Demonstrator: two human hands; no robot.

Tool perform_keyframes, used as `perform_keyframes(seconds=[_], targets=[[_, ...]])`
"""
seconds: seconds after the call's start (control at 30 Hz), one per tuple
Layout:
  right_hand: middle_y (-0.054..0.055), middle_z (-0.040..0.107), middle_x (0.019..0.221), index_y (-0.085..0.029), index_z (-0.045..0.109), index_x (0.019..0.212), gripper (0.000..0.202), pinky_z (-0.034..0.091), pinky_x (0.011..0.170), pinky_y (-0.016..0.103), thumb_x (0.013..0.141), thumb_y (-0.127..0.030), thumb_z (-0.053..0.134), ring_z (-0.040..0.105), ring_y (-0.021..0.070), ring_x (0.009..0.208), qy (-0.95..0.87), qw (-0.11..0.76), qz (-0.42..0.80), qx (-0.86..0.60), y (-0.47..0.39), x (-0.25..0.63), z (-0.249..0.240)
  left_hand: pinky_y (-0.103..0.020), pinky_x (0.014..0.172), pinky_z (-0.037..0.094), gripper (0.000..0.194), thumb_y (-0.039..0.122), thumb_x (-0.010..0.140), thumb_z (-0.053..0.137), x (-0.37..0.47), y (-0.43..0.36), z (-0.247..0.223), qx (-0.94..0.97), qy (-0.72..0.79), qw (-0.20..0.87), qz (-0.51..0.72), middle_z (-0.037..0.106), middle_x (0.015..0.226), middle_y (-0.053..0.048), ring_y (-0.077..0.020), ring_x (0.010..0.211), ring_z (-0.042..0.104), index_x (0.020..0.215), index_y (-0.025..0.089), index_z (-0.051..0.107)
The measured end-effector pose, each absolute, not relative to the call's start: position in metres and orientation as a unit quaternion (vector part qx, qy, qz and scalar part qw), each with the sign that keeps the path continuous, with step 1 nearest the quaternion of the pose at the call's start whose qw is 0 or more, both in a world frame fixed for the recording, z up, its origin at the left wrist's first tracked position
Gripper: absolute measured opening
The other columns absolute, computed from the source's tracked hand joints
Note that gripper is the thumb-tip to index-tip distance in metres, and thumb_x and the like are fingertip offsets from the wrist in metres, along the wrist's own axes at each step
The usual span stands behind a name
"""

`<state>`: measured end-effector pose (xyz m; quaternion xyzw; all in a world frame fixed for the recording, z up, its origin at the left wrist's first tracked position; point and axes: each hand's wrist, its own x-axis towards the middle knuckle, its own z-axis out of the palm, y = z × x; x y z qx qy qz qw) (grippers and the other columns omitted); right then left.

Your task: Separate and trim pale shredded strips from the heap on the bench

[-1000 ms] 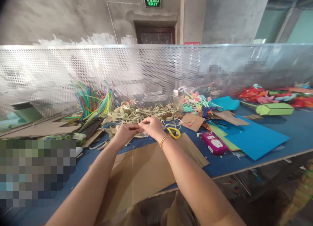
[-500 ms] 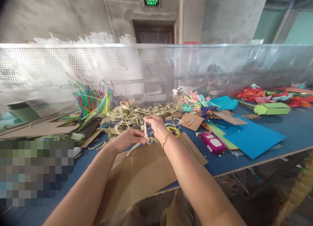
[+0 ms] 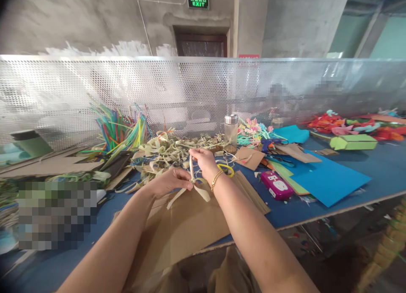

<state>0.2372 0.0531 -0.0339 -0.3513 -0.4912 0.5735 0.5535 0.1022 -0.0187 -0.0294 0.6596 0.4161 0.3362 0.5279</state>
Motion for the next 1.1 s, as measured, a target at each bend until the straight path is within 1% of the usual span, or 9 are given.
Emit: perform_keyframes(seconds=[0.13,0.27,0.33,0.43,0.6,0.8,0.93,1.0,1.1], targets=[[0.002,0.066,0.079,-0.018,0.066,0.078,0.033,0.043,0.070,0.025,0.071,-0.050,0.066,0.058,0.0134,0.075,-0.602,0.539,0.468,-0.357,0.057,0.239,-0.037,-0.027,0.062,0.044,0.021,0.032,0.058,0.083,0.099,-0.010,-0.033,0.572,0.448,0.500,0.471,0.070,0.072,-0.005,-0.0142,0.062,0.060,0.070,0.018,0.073],[0.003,0.067,0.073,-0.019,0.068,0.074,0.041,0.042,0.066,0.025,0.081,-0.056,0.053,0.060,0.0145,0.072,-0.699,0.474,0.405,-0.350,0.058,0.241,-0.039,-0.023,0.055,0.041,0.029,0.035,0.057,0.083,0.091,-0.002,-0.035,0.513,0.450,0.477,0.554,0.065,0.067,-0.002,-0.0107,0.057,0.054,0.074,0.016,0.071],[0.002,0.067,0.072,-0.019,0.068,0.077,0.038,0.042,0.064,0.025,0.081,-0.054,0.054,0.059,0.0139,0.068,-0.716,0.470,0.387,-0.342,0.056,0.242,-0.039,-0.021,0.049,0.036,0.031,0.040,0.060,0.081,0.089,-0.001,-0.035,0.500,0.457,0.455,0.578,0.061,0.062,0.000,-0.0079,0.051,0.048,0.072,0.015,0.069],[0.001,0.067,0.074,-0.019,0.068,0.079,0.028,0.042,0.065,0.025,0.080,-0.045,0.058,0.057,0.0131,0.066,-0.730,0.484,0.364,-0.318,0.052,0.242,-0.038,-0.020,0.043,0.029,0.033,0.046,0.064,0.077,0.088,0.000,-0.035,0.488,0.476,0.434,0.589,0.055,0.056,0.001,-0.0062,0.046,0.041,0.069,0.015,0.068],[0.001,0.068,0.076,-0.019,0.067,0.076,0.020,0.044,0.071,0.026,0.079,-0.037,0.059,0.059,0.0141,0.072,-0.720,0.508,0.346,-0.322,0.051,0.241,-0.035,-0.020,0.046,0.032,0.028,0.041,0.063,0.077,0.091,0.000,-0.034,0.488,0.473,0.445,0.583,0.054,0.055,0.001,-0.0076,0.049,0.043,0.066,0.015,0.067],[0.000,0.069,0.077,-0.020,0.068,0.077,0.020,0.045,0.075,0.028,0.078,-0.038,0.060,0.061,0.0158,0.076,-0.684,0.535,0.330,-0.369,0.057,0.240,-0.040,-0.022,0.049,0.034,0.024,0.038,0.063,0.076,0.092,0.001,-0.035,0.497,0.461,0.468,0.567,0.056,0.056,0.000,-0.0091,0.051,0.046,0.062,0.016,0.067],[0.001,0.070,0.080,-0.022,0.068,0.078,0.020,0.045,0.078,0.029,0.080,-0.039,0.059,0.062,0.0171,0.080,-0.688,0.528,0.303,-0.396,0.059,0.240,-0.042,-0.022,0.049,0.034,0.027,0.040,0.064,0.076,0.093,0.000,-0.035,0.497,0.470,0.461,0.565,0.056,0.056,0.000,-0.0097,0.050,0.047,0.064,0.015,0.068],[0.001,0.070,0.084,-0.023,0.069,0.081,0.020,0.044,0.081,0.031,0.082,-0.039,0.058,0.062,0.0180,0.084,-0.701,0.516,0.282,-0.403,0.059,0.242,-0.040,-0.022,0.048,0.035,0.030,0.043,0.065,0.075,0.092,0.000,-0.034,0.479,0.472,0.467,0.574,0.058,0.059,-0.001,-0.0096,0.050,0.047,0.070,0.015,0.069],[0.005,0.069,0.103,-0.024,0.069,0.098,0.025,0.040,0.090,0.035,0.079,-0.039,0.062,0.059,0.0219,0.099,-0.698,0.540,0.184,-0.433,0.056,0.247,-0.035,-0.023,0.051,0.041,0.034,0.046,0.068,0.071,0.092,0.000,-0.031,0.420,0.458,0.495,0.607,0.062,0.066,-0.004,-0.0112,0.053,0.051,0.077,0.013,0.070]])
